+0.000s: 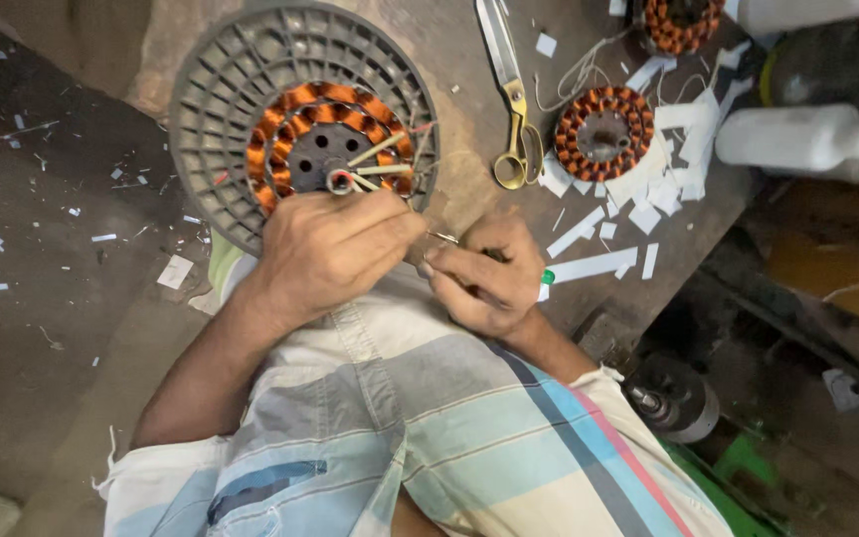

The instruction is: The person winds copper wire around a motor stator, using a wooden stick to guide the wire into slots. They secure the wire with white tape and trim excess with scissors.

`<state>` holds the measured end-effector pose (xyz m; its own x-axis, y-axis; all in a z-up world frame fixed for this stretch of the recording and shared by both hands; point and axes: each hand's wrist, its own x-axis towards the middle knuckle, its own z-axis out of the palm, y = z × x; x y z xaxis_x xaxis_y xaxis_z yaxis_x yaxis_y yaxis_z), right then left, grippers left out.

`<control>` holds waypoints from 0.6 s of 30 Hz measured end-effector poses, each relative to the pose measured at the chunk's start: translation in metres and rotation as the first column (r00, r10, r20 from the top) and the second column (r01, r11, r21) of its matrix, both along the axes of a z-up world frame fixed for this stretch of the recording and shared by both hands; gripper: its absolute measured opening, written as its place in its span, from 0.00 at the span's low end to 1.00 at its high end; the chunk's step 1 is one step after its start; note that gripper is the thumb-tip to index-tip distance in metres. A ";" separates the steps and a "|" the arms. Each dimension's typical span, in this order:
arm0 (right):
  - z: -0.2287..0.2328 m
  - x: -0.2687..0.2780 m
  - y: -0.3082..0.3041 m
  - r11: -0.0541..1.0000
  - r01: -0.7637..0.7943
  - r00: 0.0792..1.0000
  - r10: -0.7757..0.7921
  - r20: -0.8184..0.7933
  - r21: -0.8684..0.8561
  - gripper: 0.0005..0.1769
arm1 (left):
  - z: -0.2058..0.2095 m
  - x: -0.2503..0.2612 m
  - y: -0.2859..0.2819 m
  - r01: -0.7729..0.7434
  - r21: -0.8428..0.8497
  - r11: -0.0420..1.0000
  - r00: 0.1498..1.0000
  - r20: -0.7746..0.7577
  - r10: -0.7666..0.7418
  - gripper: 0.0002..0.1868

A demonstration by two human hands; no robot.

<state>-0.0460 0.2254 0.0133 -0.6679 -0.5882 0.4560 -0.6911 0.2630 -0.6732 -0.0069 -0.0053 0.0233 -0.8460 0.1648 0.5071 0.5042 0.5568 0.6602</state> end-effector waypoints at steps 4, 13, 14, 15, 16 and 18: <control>0.013 -0.018 -0.002 0.991 -0.115 0.980 0.124 -0.154 0.072 0.09 | 0.001 -0.003 -0.001 -0.008 0.009 1.000 1.000 -0.007 0.008 0.07; 0.000 -0.019 -0.007 0.855 0.430 0.205 0.220 0.954 -0.289 0.03 | -0.004 -0.001 0.000 -0.008 0.013 1.000 0.999 -0.034 0.009 0.09; -0.003 -0.019 -0.008 0.864 0.404 0.358 0.151 0.921 -0.299 0.06 | -0.003 0.000 0.000 -0.009 0.012 1.000 0.999 -0.038 0.009 0.09; -0.006 -0.017 -0.010 0.875 0.377 0.503 0.083 0.860 -0.305 0.09 | -0.003 -0.001 0.000 -0.006 0.017 1.000 0.999 -0.038 0.006 0.09; -0.008 -0.015 -0.011 0.887 0.346 0.635 0.018 0.772 -0.305 0.12 | -0.003 -0.002 0.000 -0.006 0.023 1.000 0.999 -0.037 0.007 0.09; -0.011 -0.014 -0.013 0.914 0.285 0.843 -0.096 0.529 -0.288 0.18 | -0.004 -0.002 0.000 -0.005 0.027 1.000 0.999 -0.039 0.006 0.09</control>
<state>-0.0603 0.2121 0.0024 -0.9388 -0.2937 0.1798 -0.2006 0.0419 -0.9788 -0.0089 -0.0053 0.0196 -0.8264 0.1465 0.5437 0.5268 0.5419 0.6548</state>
